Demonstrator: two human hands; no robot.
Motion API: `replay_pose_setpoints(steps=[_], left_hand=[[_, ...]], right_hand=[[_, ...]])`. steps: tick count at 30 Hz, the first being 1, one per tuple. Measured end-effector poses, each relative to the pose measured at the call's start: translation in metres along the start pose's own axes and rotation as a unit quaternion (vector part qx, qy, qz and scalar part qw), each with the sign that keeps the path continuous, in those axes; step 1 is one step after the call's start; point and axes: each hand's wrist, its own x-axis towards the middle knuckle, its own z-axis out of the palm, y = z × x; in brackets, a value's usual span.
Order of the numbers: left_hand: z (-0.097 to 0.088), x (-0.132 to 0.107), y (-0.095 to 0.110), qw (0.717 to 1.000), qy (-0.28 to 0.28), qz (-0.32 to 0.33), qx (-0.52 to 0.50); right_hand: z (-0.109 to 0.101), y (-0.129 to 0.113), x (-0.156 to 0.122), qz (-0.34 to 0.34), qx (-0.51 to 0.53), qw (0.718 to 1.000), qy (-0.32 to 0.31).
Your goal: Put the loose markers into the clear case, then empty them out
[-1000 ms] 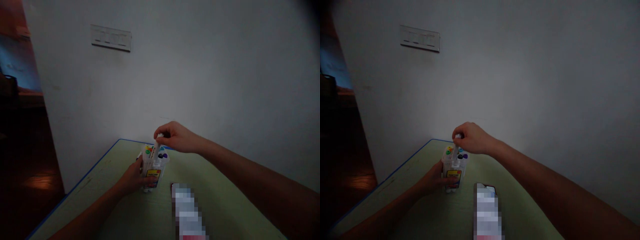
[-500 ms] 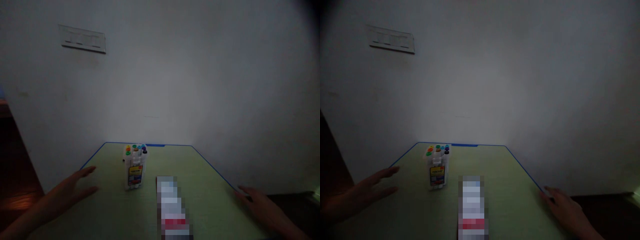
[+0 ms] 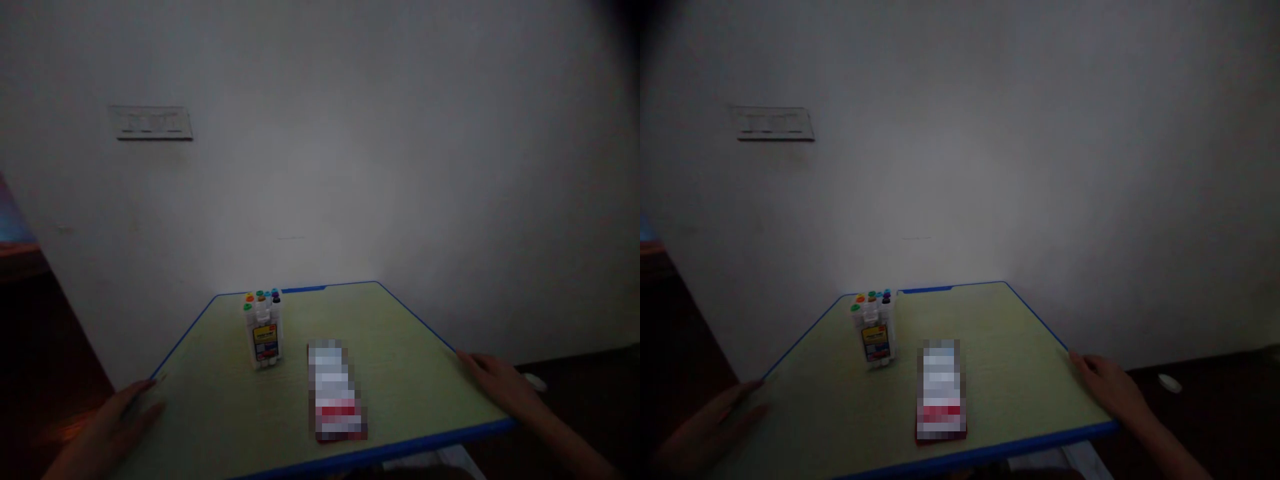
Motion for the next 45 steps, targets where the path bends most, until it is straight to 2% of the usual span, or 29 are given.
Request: replay_pose_setpoints(steps=[2,4,5,7,9,13,16,18,20,23,26,28,31,33,35,38,45], left_hand=[[-0.001,0.002,0.051,0.995,-0.067,0.028,-0.071],[0.003,0.010,0.103,0.980,-0.121,0.083,-0.135],[0.006,0.016,0.125,0.969,-0.137,0.110,-0.175],[0.011,0.033,0.160,0.939,-0.189,0.146,-0.248],[0.014,0.053,0.176,0.906,-0.211,0.175,-0.321],[0.020,0.082,0.174,0.866,-0.241,0.189,-0.395],[0.030,0.085,0.167,0.843,-0.261,0.181,-0.434],[0.038,0.079,0.168,0.831,-0.283,0.172,-0.448],[0.047,0.070,0.174,0.827,-0.301,0.159,-0.447],[0.057,0.057,0.183,0.825,-0.299,0.131,-0.462],[0.057,0.049,0.189,0.843,-0.287,0.114,-0.441],[0.049,0.048,0.189,0.867,-0.287,0.123,-0.389],[0.030,0.049,0.185,0.894,-0.298,0.139,-0.303],[0.016,0.051,0.179,0.897,-0.322,0.138,-0.269],[0.004,0.053,0.174,0.890,-0.353,0.132,-0.257],[-0.010,0.055,0.168,0.881,-0.384,0.119,-0.251],[-0.018,0.054,0.170,0.872,-0.404,0.117,-0.250]], right_hand=[[0.003,-0.019,0.011,-0.054,-0.030,0.998,0.021],[0.008,-0.055,0.019,-0.107,-0.012,0.994,0.031],[0.012,-0.078,0.021,-0.143,0.008,0.990,0.012],[0.022,-0.127,0.019,-0.223,0.042,0.973,-0.036],[0.035,-0.174,0.012,-0.291,0.061,0.952,-0.074],[0.063,-0.244,0.005,-0.339,0.093,0.924,-0.151],[0.083,-0.281,0.015,-0.332,0.112,0.917,-0.191],[0.095,-0.302,0.023,-0.303,0.124,0.913,-0.243],[0.104,-0.321,0.027,-0.261,0.139,0.899,-0.323],[0.111,-0.340,0.022,-0.212,0.171,0.861,-0.429],[0.111,-0.350,0.014,-0.192,0.249,0.822,-0.474],[0.113,-0.355,0.013,-0.227,0.244,0.819,-0.466],[0.125,-0.361,0.025,-0.306,0.110,0.855,-0.405],[0.138,-0.364,0.037,-0.331,0.034,0.874,-0.353],[0.152,-0.368,0.047,-0.358,-0.019,0.879,-0.315],[0.171,-0.377,0.052,-0.418,-0.105,0.856,-0.286],[0.222,-0.401,0.035,-0.572,-0.217,0.751,-0.249]])
